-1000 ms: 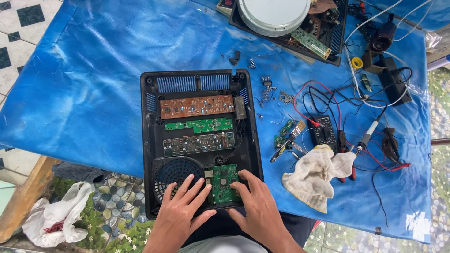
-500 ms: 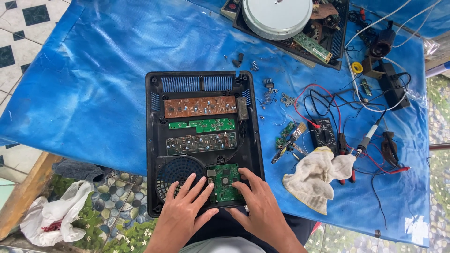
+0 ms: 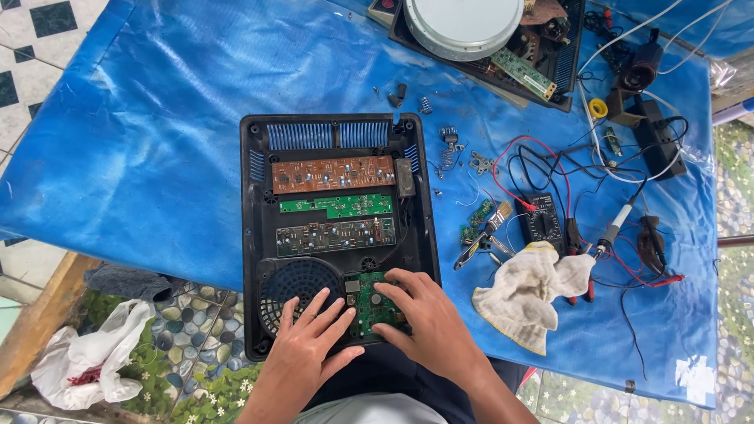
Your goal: Placing and aligning electronic circuit boards into the housing of an induction cooktop during repair or assembly.
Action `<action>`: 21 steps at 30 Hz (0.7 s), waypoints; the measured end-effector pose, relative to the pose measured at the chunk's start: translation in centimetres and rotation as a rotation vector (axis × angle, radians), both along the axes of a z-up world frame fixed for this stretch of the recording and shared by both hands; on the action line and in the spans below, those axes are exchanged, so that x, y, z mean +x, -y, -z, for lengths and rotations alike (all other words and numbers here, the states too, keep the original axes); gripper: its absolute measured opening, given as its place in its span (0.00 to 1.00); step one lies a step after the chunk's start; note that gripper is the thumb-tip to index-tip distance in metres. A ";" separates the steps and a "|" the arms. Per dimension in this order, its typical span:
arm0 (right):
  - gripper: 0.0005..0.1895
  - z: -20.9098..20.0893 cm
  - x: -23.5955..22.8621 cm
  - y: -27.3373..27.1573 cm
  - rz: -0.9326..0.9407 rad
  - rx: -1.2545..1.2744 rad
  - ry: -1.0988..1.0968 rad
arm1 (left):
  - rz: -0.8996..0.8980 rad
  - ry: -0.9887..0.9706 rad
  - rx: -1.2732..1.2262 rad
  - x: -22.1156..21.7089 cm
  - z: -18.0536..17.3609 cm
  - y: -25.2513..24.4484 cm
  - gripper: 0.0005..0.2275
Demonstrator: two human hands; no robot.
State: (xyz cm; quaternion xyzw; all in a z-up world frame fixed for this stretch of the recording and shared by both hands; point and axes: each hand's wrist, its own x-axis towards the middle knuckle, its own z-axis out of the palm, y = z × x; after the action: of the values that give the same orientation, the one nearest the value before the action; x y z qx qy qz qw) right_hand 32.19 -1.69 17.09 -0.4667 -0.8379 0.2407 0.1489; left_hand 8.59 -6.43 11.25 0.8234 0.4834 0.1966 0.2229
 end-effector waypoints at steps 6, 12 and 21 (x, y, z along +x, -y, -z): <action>0.33 1.4 -0.9 -0.9 -0.040 0.042 0.088 | -0.024 0.086 -0.047 -0.2 -0.2 -0.3 0.23; 0.28 0.8 -1.2 -1.6 -0.118 -0.020 0.108 | -0.010 0.119 -0.043 -0.3 0.0 -0.5 0.23; 0.28 1.4 -1.5 -2.3 -0.109 -0.124 0.127 | -0.020 0.162 -0.081 -0.3 -0.4 -0.7 0.23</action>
State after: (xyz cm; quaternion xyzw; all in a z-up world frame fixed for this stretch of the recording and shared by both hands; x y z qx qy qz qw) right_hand 30.65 0.57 15.73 -0.4429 -0.8534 0.2696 0.0530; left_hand 8.30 -5.76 11.60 0.7901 0.4797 0.2453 0.2923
